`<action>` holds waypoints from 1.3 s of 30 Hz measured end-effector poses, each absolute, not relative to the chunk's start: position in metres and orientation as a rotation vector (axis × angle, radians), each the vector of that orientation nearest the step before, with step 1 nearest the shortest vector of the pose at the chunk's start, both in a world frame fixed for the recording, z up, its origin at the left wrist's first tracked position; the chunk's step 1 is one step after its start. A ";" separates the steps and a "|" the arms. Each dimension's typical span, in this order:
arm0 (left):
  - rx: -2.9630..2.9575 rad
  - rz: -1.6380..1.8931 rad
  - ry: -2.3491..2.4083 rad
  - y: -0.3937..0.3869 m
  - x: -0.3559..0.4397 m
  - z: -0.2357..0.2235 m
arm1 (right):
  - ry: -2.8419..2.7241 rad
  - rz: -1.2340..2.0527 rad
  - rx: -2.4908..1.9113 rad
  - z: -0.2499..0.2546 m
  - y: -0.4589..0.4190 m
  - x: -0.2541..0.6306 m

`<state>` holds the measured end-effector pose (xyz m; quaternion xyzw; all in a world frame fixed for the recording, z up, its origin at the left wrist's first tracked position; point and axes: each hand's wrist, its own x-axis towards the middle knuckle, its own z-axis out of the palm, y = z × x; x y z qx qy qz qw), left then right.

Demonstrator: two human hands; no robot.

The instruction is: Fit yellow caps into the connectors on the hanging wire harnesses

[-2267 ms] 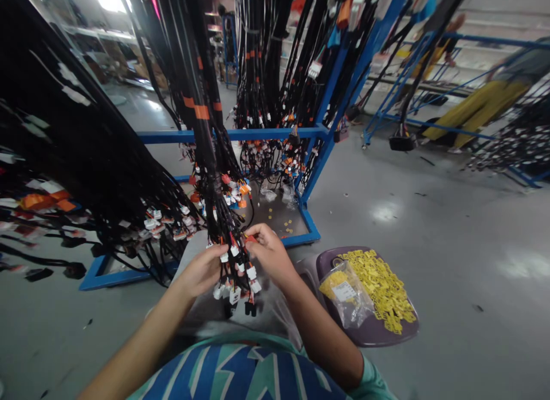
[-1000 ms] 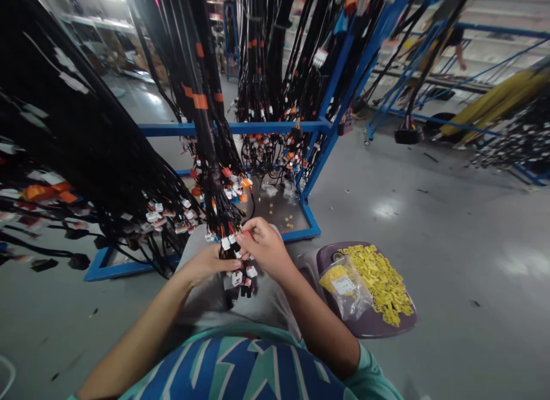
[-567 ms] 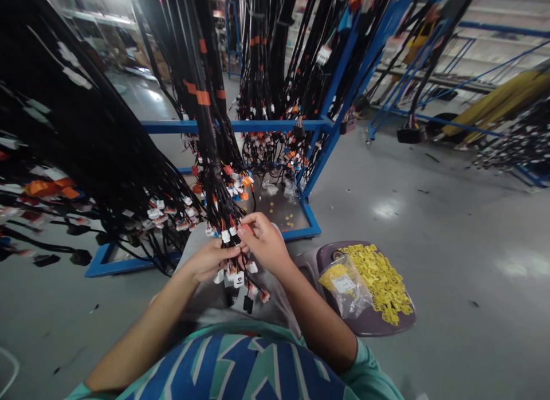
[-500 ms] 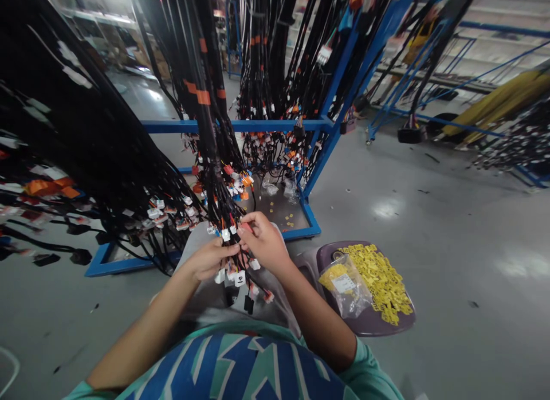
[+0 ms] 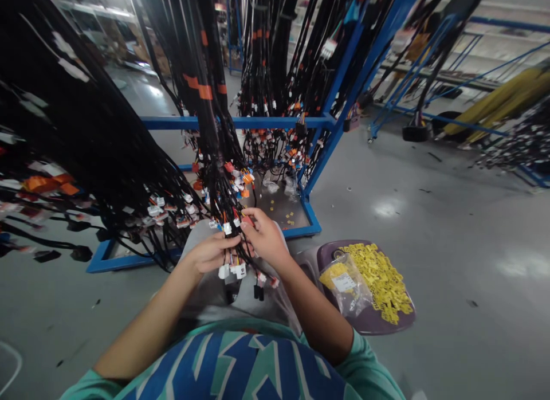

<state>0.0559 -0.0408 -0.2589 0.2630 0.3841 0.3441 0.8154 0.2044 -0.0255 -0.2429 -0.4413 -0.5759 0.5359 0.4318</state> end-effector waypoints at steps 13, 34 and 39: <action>0.723 0.810 0.919 -0.047 0.047 -0.247 | -1.379 1.361 -1.086 -0.248 -0.021 0.200; 0.750 0.718 0.895 -0.041 0.028 -0.263 | -1.358 1.359 -1.057 -0.237 -0.017 0.206; 0.785 0.690 0.976 -0.040 0.026 -0.263 | -1.413 1.289 -1.078 -0.238 -0.018 0.206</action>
